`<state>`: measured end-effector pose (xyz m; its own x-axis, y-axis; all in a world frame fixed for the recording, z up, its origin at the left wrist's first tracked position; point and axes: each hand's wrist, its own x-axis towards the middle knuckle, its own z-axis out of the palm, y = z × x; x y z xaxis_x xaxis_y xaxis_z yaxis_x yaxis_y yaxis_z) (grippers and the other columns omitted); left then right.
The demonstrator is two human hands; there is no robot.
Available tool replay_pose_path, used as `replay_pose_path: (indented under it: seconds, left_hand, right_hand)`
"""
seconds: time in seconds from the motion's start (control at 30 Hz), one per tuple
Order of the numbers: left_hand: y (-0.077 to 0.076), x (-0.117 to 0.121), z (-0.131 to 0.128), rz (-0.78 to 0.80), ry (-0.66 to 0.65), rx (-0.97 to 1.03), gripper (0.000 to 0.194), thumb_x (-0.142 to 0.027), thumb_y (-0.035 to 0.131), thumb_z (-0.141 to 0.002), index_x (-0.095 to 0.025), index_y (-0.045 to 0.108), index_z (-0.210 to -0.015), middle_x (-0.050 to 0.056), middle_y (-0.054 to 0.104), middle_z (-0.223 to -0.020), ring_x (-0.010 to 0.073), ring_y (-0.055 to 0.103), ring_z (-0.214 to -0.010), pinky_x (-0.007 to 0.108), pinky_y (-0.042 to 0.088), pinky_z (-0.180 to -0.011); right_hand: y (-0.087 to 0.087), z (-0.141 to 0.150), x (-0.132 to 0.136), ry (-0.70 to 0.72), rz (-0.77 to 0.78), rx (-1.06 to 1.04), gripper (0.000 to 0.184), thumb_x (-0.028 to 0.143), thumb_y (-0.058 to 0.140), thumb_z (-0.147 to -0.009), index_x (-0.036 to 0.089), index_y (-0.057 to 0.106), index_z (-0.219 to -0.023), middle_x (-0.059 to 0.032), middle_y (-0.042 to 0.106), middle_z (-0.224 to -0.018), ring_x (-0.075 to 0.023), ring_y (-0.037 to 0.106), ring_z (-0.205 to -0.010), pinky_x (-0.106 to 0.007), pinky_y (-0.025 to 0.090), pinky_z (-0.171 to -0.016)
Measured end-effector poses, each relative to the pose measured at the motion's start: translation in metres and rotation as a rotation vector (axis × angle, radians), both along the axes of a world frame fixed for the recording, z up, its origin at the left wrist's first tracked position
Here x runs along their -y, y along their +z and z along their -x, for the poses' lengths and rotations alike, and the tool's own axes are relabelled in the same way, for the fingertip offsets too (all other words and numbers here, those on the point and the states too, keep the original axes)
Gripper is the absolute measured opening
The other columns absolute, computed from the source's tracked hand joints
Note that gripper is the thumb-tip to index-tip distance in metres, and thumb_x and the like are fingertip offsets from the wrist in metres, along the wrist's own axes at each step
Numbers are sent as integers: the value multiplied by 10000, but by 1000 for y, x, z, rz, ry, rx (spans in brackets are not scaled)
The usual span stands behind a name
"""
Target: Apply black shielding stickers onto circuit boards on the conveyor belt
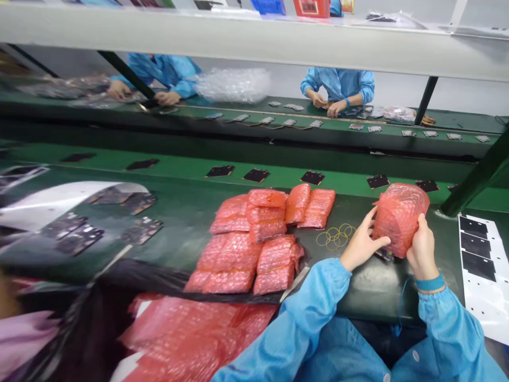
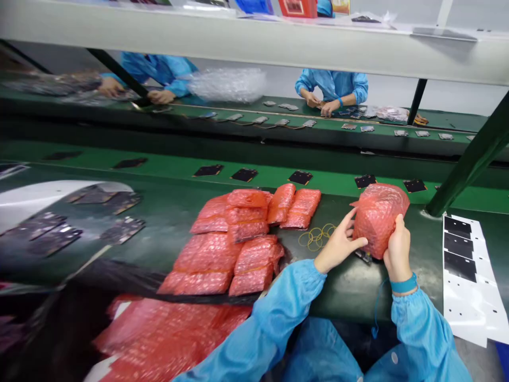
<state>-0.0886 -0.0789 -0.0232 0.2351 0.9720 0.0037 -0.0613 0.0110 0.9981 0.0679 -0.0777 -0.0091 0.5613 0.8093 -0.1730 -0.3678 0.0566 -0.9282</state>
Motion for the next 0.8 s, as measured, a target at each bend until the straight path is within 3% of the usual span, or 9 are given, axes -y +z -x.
replay_pose_path:
  seconds: [0.1,0.17,0.3,0.4,0.6,0.7,0.8]
  left_hand:
    - [-19,-17,-15,52,92,28,642,-253,835,-771,-149,678,-1385,120,772,-1142,189,754,-868,325,626,-834]
    - [-27,-28,-16,48,146,0,419,-251,783,-815,-134,765,-1216,100,789,-1035,173,740,-823,296,609,-800]
    - [-34,-40,-7,37,234,-76,328,-206,742,-808,-146,808,-1123,73,803,-932,152,710,-712,272,577,-717]
    - [-32,-41,0,19,270,-122,310,-200,718,-801,-143,817,-1089,75,810,-901,160,706,-689,283,574,-703]
    - [-12,-42,-4,-55,319,-172,268,-230,710,-803,-166,832,-1034,81,817,-931,207,739,-851,343,589,-871]
    - [9,-42,-11,-104,294,-157,222,-240,703,-813,-181,832,-984,72,814,-985,207,740,-902,336,587,-908]
    - [36,-38,-22,-131,216,-111,175,-257,683,-838,-177,806,-933,51,801,-942,184,742,-821,293,605,-793]
  right_hand:
    - [10,-19,1,-66,1,32,509,654,688,-826,151,706,-905,-68,777,-908,-191,693,-760,-311,564,-663]
    - [14,-33,2,-118,-9,70,532,680,681,-818,155,692,-907,-60,759,-887,-195,682,-762,-324,564,-674]
    - [26,-71,9,-326,-26,189,506,688,635,-870,183,626,-835,-17,673,-806,-170,600,-741,-303,514,-664]
    - [45,-103,21,-475,-39,282,459,636,625,-918,197,587,-786,9,599,-783,-154,522,-734,-286,461,-645]
    - [98,-159,55,-602,-152,598,499,496,691,-922,241,391,-615,63,358,-651,-108,322,-624,-284,284,-544]
    - [123,-178,69,-595,-209,731,530,505,735,-890,236,379,-605,71,317,-629,-97,286,-602,-291,252,-544]
    - [146,-184,80,-620,-322,872,495,492,728,-896,227,433,-598,62,340,-618,-96,292,-575,-318,264,-553]
